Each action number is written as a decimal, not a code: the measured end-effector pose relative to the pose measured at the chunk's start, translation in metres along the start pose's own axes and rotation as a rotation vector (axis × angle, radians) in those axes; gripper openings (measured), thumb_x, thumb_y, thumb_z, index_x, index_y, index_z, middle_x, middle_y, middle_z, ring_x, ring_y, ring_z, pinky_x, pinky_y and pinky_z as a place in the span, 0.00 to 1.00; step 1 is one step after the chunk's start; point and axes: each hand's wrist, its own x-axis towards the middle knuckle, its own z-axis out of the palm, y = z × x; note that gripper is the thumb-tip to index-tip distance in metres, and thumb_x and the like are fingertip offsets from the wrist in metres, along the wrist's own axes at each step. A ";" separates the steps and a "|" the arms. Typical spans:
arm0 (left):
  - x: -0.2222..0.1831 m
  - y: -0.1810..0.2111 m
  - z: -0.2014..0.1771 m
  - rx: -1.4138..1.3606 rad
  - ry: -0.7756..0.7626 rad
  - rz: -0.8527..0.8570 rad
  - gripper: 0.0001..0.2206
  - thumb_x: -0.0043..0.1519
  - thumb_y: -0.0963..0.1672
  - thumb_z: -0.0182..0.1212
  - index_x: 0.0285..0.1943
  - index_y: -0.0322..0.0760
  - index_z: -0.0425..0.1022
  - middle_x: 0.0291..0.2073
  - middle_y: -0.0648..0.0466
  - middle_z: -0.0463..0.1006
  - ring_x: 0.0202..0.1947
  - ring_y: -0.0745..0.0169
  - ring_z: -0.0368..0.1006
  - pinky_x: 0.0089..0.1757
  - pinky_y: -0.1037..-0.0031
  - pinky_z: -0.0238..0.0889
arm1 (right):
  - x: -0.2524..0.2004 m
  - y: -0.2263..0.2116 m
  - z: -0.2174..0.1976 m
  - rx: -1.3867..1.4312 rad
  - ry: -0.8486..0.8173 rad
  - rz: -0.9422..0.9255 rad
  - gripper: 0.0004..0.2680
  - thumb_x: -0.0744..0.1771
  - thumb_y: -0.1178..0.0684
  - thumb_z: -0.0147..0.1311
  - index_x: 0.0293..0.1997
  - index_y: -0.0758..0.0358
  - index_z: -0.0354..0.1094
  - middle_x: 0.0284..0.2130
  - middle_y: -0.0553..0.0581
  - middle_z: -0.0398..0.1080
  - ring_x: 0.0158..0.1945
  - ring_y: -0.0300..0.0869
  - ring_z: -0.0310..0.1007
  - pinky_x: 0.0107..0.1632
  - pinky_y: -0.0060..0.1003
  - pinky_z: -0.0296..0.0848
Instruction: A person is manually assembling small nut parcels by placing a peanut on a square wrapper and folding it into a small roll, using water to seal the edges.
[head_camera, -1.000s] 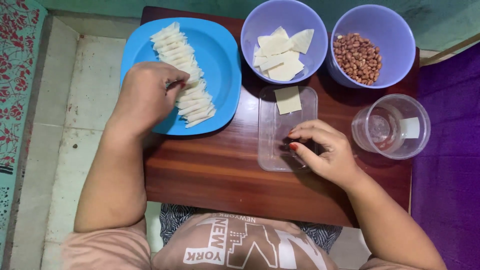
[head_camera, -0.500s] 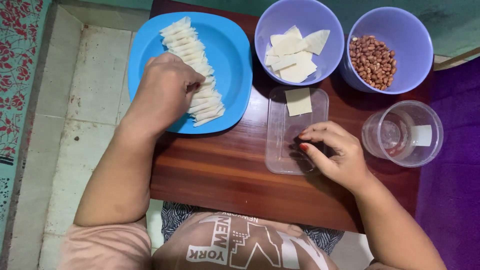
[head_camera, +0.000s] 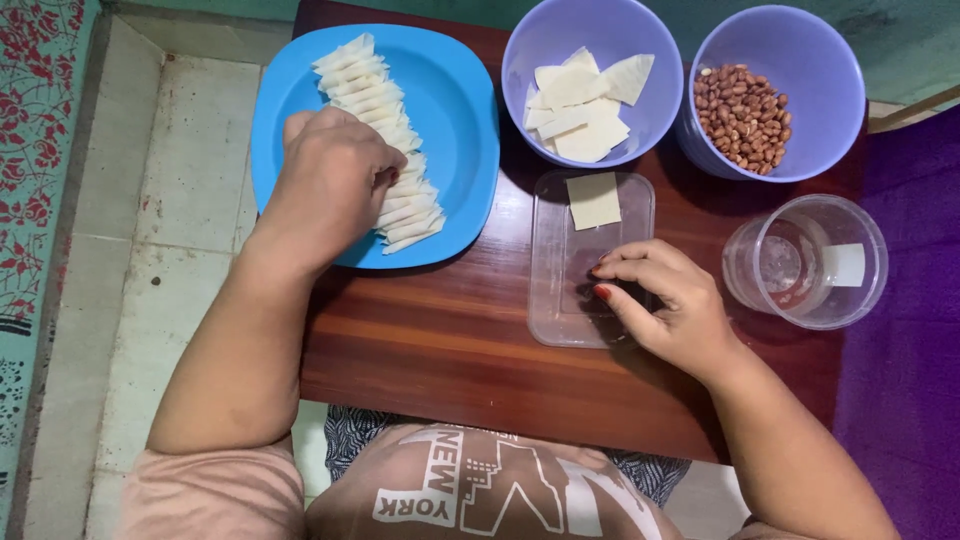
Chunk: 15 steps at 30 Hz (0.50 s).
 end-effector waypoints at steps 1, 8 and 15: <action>-0.001 -0.002 0.001 -0.001 0.000 0.002 0.04 0.59 0.39 0.73 0.38 0.44 0.86 0.28 0.58 0.81 0.40 0.53 0.74 0.52 0.59 0.59 | 0.000 0.001 0.000 -0.001 0.001 0.001 0.03 0.65 0.59 0.63 0.40 0.62 0.79 0.37 0.59 0.78 0.39 0.52 0.80 0.46 0.42 0.76; -0.002 0.004 -0.003 -0.005 0.003 -0.029 0.05 0.56 0.38 0.72 0.39 0.40 0.86 0.30 0.55 0.83 0.43 0.52 0.73 0.62 0.44 0.48 | 0.004 -0.003 -0.003 -0.076 -0.044 -0.020 0.04 0.64 0.61 0.62 0.41 0.67 0.77 0.41 0.61 0.76 0.42 0.50 0.77 0.46 0.40 0.74; -0.001 0.008 -0.007 0.008 -0.003 -0.052 0.07 0.53 0.37 0.71 0.39 0.36 0.87 0.31 0.53 0.83 0.44 0.51 0.72 0.64 0.38 0.43 | 0.006 -0.002 -0.004 -0.119 -0.071 -0.010 0.06 0.63 0.64 0.62 0.42 0.70 0.76 0.43 0.61 0.74 0.42 0.46 0.74 0.46 0.36 0.73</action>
